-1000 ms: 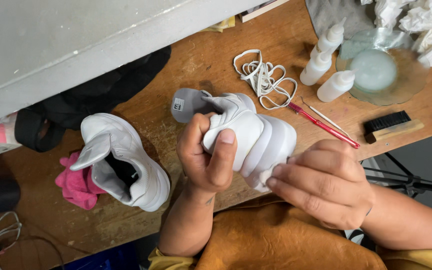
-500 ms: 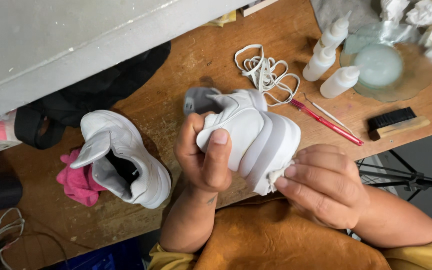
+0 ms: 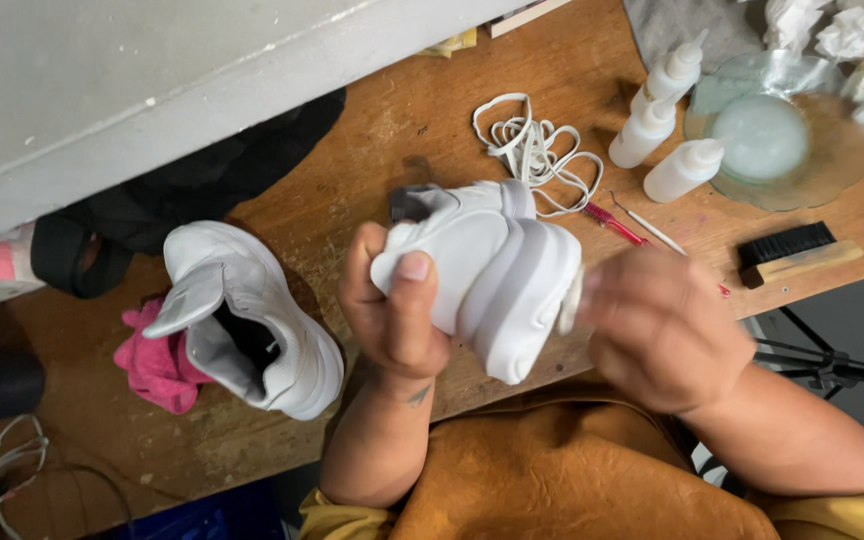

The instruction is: The person wipes the exterior of a white sneaker with a small white cloth, focusing on the sole, heel, and toe areas. The person rotates the shoe to access different sides while continuing to wipe the surface.

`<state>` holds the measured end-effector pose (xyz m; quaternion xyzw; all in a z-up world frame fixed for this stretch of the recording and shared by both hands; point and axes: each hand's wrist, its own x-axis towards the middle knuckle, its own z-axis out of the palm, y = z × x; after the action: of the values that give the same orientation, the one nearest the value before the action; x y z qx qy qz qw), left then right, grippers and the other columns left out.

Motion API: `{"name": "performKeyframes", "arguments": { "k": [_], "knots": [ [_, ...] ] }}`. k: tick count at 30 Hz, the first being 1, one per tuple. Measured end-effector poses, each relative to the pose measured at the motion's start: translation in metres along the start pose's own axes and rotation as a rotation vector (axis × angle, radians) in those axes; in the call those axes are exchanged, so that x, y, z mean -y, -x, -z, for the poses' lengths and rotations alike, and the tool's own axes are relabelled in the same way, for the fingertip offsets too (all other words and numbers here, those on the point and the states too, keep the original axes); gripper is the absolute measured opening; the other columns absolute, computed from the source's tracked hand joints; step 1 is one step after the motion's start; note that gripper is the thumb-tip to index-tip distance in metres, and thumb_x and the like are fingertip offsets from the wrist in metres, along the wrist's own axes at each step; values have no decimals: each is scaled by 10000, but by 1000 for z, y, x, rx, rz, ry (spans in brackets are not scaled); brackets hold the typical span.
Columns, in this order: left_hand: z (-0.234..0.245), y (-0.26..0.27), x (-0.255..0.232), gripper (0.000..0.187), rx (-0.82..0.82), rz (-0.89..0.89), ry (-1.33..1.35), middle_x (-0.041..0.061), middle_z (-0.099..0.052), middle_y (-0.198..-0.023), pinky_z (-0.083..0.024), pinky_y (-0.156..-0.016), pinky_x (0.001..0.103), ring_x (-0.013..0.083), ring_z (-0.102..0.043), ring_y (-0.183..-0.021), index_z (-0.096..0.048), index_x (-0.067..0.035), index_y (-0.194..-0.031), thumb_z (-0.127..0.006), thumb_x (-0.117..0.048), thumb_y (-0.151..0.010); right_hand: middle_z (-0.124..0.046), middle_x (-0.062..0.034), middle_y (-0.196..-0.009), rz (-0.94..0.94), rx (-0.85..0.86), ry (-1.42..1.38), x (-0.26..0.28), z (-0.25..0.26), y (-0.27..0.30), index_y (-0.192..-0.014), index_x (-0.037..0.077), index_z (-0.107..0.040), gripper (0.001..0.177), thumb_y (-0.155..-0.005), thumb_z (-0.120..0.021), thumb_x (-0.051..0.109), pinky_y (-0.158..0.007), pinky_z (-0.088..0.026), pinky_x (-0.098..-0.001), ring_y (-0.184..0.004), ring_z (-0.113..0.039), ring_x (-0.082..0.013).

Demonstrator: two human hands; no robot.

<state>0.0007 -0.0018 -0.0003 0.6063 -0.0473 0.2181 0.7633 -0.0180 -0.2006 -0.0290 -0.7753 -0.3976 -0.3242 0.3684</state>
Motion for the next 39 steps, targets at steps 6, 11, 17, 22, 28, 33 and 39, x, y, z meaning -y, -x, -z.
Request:
{"name": "performKeyframes", "arguments": {
  "k": [6,11,17,22,28,33,39],
  "knots": [
    [-7,-2,-1,283,-133,161,109,-10,-386,-587,-319,-508,287,124,-399,-583,-335,-125,-669,-542,-298,-754,-627,-153,-988,-27,-46,-103,22,-4,-19,-969,19,-627,110,-901,-553,63,-774,-565,-380,-839,-627,-273],
    [-9,-3,0,248,-200,207,200,-1,-419,-586,-352,-511,287,137,-437,-587,-367,-128,-670,-564,-269,-725,-587,-142,-975,6,-53,-41,19,-6,-34,-989,13,-648,139,-924,-536,62,-752,-516,-372,-843,-583,-294],
    [-3,-4,0,250,-167,176,153,-19,-372,-591,-318,-498,284,127,-400,-583,-333,-134,-675,-538,-265,-731,-588,-176,-1072,239,118,-77,16,-3,-23,-1051,-10,-636,222,-957,-513,149,-691,-502,-414,-872,-611,-322],
    [6,-1,3,261,-149,162,85,-14,-355,-569,-271,-458,285,124,-369,-550,-315,-131,-657,-517,-277,-736,-600,-141,-894,-90,-42,14,10,0,-26,-891,1,-672,255,-872,-437,-97,-731,-482,-397,-802,-607,-288],
    [2,7,3,323,-10,113,163,-41,-269,-607,-232,-484,263,86,-294,-564,-228,-147,-704,-518,-273,-768,-589,-148,-1024,187,116,19,25,14,-37,-1040,-16,-642,194,-936,-538,109,-734,-531,-382,-881,-576,-307],
    [9,13,8,307,-53,104,127,4,-369,-615,-288,-465,272,120,-379,-578,-301,-117,-705,-536,-312,-743,-566,-161,-833,-130,28,-43,21,15,-55,-834,-51,-647,264,-897,-425,-180,-691,-484,-384,-726,-579,-304],
    [9,13,5,363,126,-57,18,-4,-286,-633,-259,-510,297,118,-301,-575,-257,-121,-716,-516,-347,-829,-628,-115,-990,-2,156,-84,31,25,-39,-938,7,-665,294,-930,-431,184,-774,-558,-410,-821,-618,-293]
  ]
}}
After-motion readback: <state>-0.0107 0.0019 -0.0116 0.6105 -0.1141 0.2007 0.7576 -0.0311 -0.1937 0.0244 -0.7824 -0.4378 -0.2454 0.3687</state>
